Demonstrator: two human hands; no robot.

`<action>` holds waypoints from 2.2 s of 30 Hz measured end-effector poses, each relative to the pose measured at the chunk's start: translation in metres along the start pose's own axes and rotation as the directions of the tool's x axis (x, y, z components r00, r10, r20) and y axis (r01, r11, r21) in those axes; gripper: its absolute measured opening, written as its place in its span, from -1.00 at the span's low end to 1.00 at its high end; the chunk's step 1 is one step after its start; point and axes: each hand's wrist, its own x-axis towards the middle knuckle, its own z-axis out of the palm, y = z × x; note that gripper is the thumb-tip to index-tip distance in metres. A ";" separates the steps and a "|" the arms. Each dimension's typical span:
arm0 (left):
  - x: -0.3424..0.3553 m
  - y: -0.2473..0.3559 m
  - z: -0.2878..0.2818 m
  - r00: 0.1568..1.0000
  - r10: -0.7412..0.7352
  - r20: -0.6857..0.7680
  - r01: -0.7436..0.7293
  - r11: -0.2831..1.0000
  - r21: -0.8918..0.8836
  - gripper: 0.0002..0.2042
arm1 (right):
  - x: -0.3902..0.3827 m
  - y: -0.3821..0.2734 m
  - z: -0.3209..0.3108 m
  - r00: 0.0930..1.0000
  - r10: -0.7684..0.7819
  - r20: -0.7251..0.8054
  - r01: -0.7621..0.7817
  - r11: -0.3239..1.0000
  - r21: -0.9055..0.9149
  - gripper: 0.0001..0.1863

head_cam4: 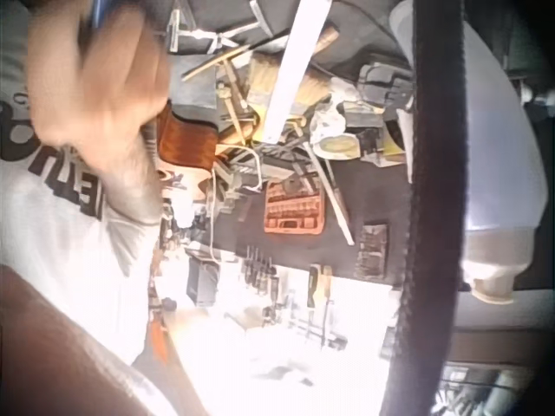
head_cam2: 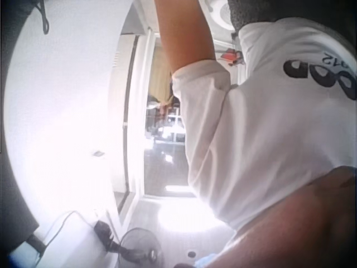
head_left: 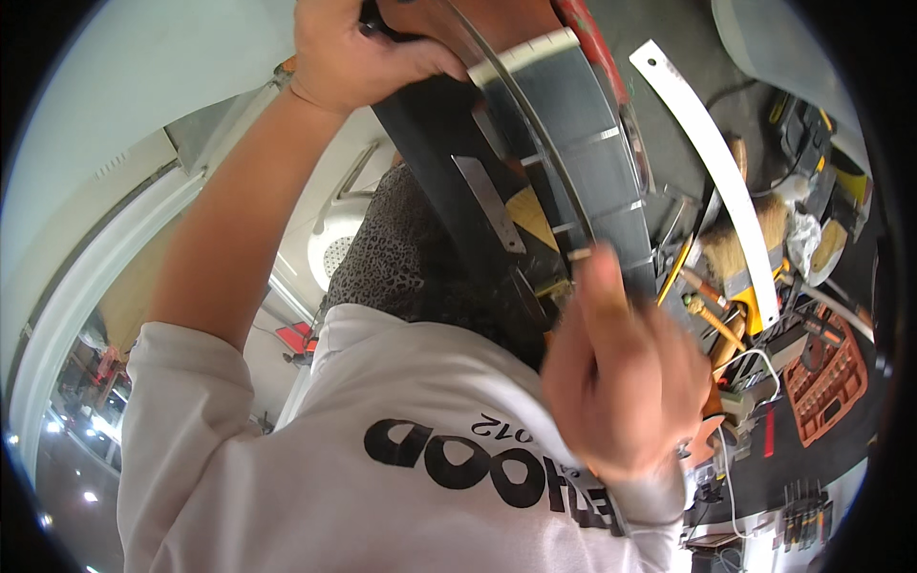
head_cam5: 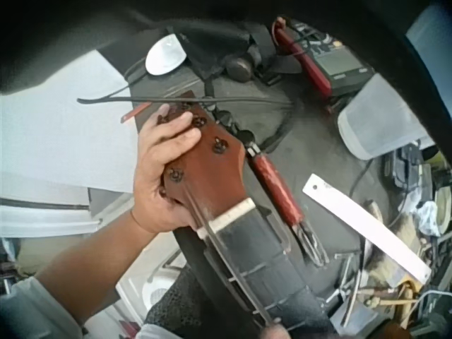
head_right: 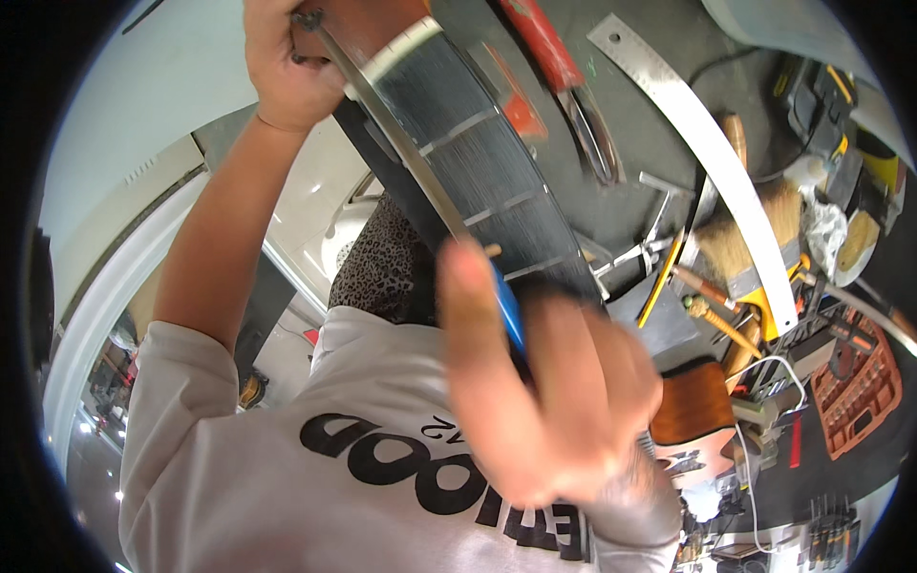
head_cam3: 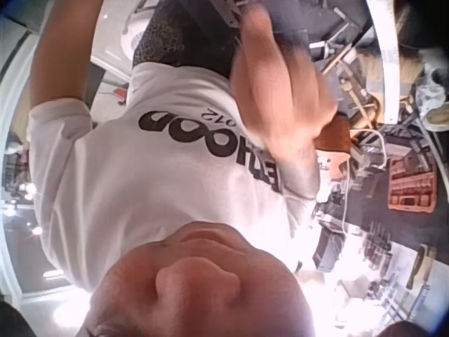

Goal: The person files the edges of the guitar fretboard using a metal file. They hold the guitar neck with one hand and use the file to smooth the fret ends, moving along the length of the neck. The person switches between different files and repeatedly checks the surface with their fingers.

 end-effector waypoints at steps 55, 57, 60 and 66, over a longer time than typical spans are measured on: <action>0.006 0.017 -0.001 0.999 -0.037 -0.018 0.038 0.999 0.026 -0.20 | 0.003 0.001 0.001 1.000 -0.015 0.010 0.015 1.000 0.000 -0.64; 0.010 0.013 0.004 1.000 -0.022 -0.022 0.022 1.000 0.009 -0.19 | -0.008 0.002 -0.011 1.000 0.016 0.020 -0.016 1.000 -0.019 -0.64; 0.000 0.017 0.003 0.997 -0.073 -0.021 0.073 0.997 0.013 -0.17 | 0.005 0.001 -0.002 0.999 -0.027 0.038 0.028 0.999 -0.016 -0.61; 0.002 0.011 0.003 0.999 -0.033 -0.005 0.033 0.999 0.032 -0.15 | -0.005 0.000 -0.009 1.000 -0.003 0.027 0.004 1.000 -0.018 -0.65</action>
